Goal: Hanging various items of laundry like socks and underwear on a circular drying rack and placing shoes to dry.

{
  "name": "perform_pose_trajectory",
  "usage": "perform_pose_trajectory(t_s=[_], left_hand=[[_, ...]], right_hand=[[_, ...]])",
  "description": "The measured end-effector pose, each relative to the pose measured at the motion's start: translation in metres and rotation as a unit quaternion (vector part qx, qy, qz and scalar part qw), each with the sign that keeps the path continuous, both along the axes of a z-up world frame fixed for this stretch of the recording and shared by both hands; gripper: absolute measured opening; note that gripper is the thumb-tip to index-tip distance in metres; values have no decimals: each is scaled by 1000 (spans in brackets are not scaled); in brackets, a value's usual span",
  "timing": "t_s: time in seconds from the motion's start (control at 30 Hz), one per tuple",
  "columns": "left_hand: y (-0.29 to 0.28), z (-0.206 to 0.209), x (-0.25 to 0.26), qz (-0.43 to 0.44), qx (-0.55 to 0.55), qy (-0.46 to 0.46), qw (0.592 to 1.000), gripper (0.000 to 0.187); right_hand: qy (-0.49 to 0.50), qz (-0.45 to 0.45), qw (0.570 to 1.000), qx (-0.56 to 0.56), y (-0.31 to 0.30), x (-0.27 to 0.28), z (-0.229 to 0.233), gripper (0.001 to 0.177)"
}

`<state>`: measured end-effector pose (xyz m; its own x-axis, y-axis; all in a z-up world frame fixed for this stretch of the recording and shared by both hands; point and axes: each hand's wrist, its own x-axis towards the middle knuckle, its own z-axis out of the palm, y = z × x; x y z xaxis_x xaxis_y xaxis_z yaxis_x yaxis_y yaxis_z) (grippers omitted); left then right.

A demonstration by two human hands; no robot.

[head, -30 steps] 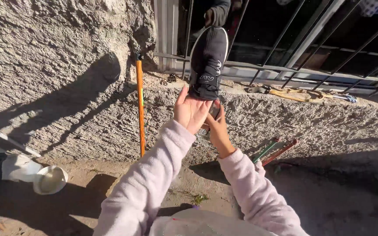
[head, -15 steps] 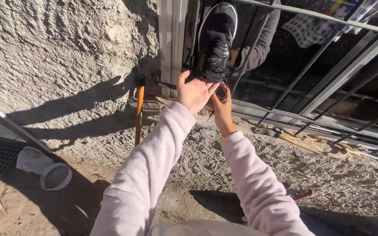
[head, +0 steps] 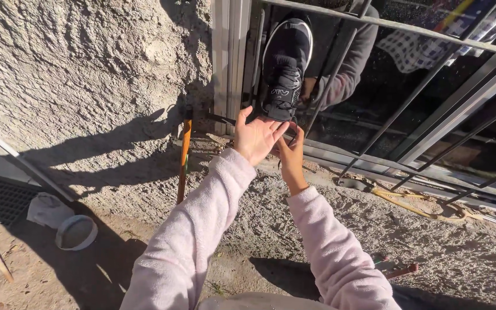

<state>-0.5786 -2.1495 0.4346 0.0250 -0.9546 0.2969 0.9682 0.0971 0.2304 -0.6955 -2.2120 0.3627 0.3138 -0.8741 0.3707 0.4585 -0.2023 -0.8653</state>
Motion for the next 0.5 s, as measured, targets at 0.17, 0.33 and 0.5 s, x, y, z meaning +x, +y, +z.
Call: perform_pose_trajectory(t_s=[0.17, 0.33, 0.5], left_hand=[[7, -7, 2, 1, 10, -15, 1000, 80], [59, -8, -7, 15, 36, -16, 999, 83], [178, -64, -3, 29, 53, -188, 980, 80]], right_hand=[[29, -6, 998, 51, 7, -11, 6, 56], [85, -15, 996, 20, 46, -37, 2, 64], [132, -281, 919, -245, 113, -61, -47, 63]])
